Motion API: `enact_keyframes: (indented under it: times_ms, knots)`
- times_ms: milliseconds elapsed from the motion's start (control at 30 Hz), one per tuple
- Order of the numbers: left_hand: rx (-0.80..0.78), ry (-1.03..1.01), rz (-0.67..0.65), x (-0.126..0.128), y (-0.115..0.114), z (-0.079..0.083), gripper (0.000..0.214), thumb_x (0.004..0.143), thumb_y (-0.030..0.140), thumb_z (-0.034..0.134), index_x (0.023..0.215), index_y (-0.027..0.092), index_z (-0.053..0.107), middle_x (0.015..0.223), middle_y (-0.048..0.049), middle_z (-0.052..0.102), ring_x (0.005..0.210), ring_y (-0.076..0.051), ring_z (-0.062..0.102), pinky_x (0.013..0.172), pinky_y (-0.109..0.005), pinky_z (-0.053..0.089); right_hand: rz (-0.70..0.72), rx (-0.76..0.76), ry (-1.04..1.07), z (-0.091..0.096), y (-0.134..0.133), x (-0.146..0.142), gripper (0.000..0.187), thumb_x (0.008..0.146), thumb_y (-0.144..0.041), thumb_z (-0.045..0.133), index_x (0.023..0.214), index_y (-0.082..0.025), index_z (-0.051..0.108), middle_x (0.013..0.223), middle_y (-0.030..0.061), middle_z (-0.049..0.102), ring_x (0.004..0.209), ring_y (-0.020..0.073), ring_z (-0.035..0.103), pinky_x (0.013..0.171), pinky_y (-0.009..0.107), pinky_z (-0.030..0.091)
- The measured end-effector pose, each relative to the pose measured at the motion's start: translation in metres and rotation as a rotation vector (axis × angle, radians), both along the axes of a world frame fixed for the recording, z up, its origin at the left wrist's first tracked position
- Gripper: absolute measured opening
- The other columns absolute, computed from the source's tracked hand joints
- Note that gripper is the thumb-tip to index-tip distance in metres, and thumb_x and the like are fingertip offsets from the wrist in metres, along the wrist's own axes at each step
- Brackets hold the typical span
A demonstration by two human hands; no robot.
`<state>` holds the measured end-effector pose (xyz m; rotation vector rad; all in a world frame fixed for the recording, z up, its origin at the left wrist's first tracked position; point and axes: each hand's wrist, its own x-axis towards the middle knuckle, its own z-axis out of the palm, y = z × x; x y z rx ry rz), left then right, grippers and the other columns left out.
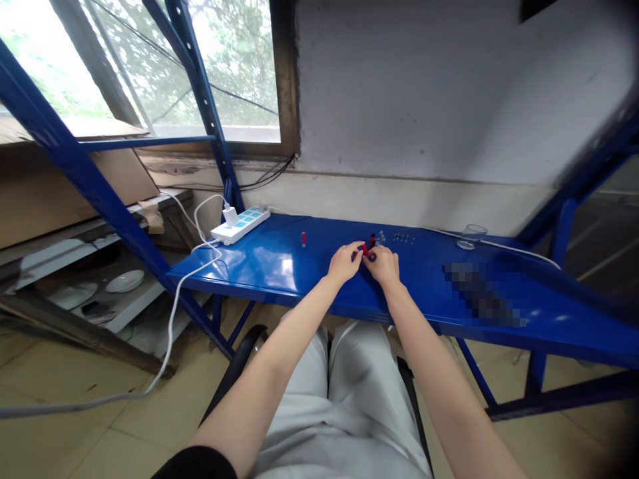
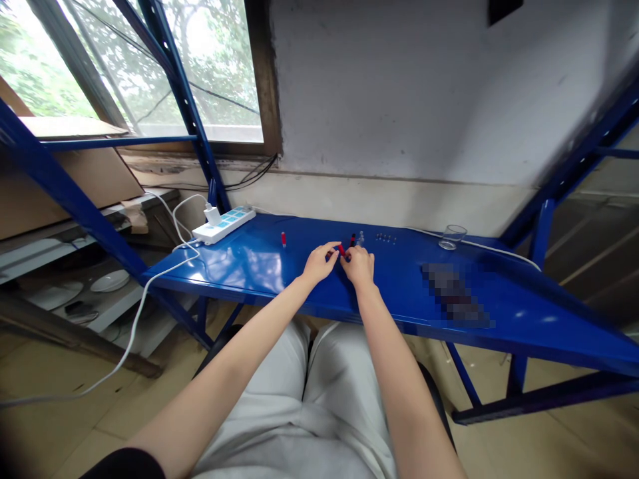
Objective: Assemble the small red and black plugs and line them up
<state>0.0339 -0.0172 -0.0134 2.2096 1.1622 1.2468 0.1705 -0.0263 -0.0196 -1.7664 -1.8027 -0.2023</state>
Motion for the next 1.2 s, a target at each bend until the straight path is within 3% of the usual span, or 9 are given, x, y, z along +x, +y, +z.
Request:
enact_keyframes:
  times_ms: [200,467,600,767,933,1033,1200]
  knots:
    - [-0.022,-0.054,0.031,0.001,0.006,-0.005,0.015,0.082,0.022,0.05,0.094,0.02,0.058,0.084,-0.0024,0.064,0.077,-0.012,0.058,0.074,-0.025,0.047,0.018,0.021,0.01,-0.001,0.0,0.0,0.015,0.08,-0.028,0.047,0.078,-0.019,0.06,0.086,0.0065,0.06,0.086,0.0207,0.051,0.067,0.031,0.028]
    - [-0.046,-0.002,0.023,0.001,0.006,-0.004,0.014,0.083,0.022,0.049,0.094,0.02,0.057,0.081,-0.0016,0.064,0.073,-0.012,0.056,0.071,-0.024,0.046,0.056,0.0,-0.048,0.001,-0.003,0.001,0.014,0.08,-0.025,0.049,0.075,-0.018,0.059,0.083,0.0054,0.059,0.084,0.0195,0.052,0.067,0.029,0.027]
    - [0.105,0.205,-0.046,-0.001,0.002,0.016,0.016,0.084,0.021,0.046,0.092,0.021,0.06,0.088,-0.0037,0.064,0.085,-0.016,0.054,0.077,-0.028,0.043,0.103,0.016,-0.059,0.003,-0.004,0.0,0.015,0.081,-0.028,0.049,0.075,-0.018,0.059,0.082,0.0051,0.059,0.083,0.0187,0.053,0.065,0.028,0.027]
    - [0.192,0.458,-0.125,-0.012,0.013,0.067,0.012,0.08,0.018,0.051,0.084,0.019,0.063,0.094,-0.0059,0.062,0.095,-0.02,0.051,0.087,-0.033,0.037,0.125,0.081,0.065,0.006,-0.007,-0.007,0.018,0.083,-0.031,0.047,0.085,-0.018,0.059,0.086,0.0051,0.06,0.075,0.0155,0.054,0.063,0.027,0.029]
    - [0.111,0.54,0.07,-0.04,0.047,0.107,0.009,0.075,0.014,0.057,0.079,0.018,0.063,0.096,-0.0063,0.062,0.101,-0.022,0.049,0.092,-0.037,0.031,0.17,0.104,0.098,0.003,-0.006,-0.007,0.021,0.084,-0.033,0.045,0.089,-0.018,0.058,0.089,0.0061,0.06,0.073,0.0159,0.055,0.065,0.027,0.032]
    - [0.001,0.606,0.167,-0.059,0.064,0.11,0.006,0.07,0.014,0.062,0.075,0.017,0.065,0.096,-0.0074,0.061,0.102,-0.025,0.048,0.093,-0.041,0.029,0.188,0.095,0.112,0.002,-0.005,-0.006,0.02,0.084,-0.032,0.044,0.088,-0.018,0.059,0.089,0.0059,0.06,0.074,0.0157,0.055,0.066,0.027,0.032]
    - [-0.116,0.67,0.247,-0.08,0.072,0.092,0.005,0.065,0.017,0.067,0.07,0.018,0.067,0.094,-0.0081,0.061,0.106,-0.028,0.046,0.096,-0.047,0.027,0.201,0.052,0.135,0.004,-0.006,-0.007,0.02,0.083,-0.032,0.044,0.088,-0.019,0.059,0.091,0.0072,0.06,0.074,0.0166,0.054,0.066,0.028,0.033]
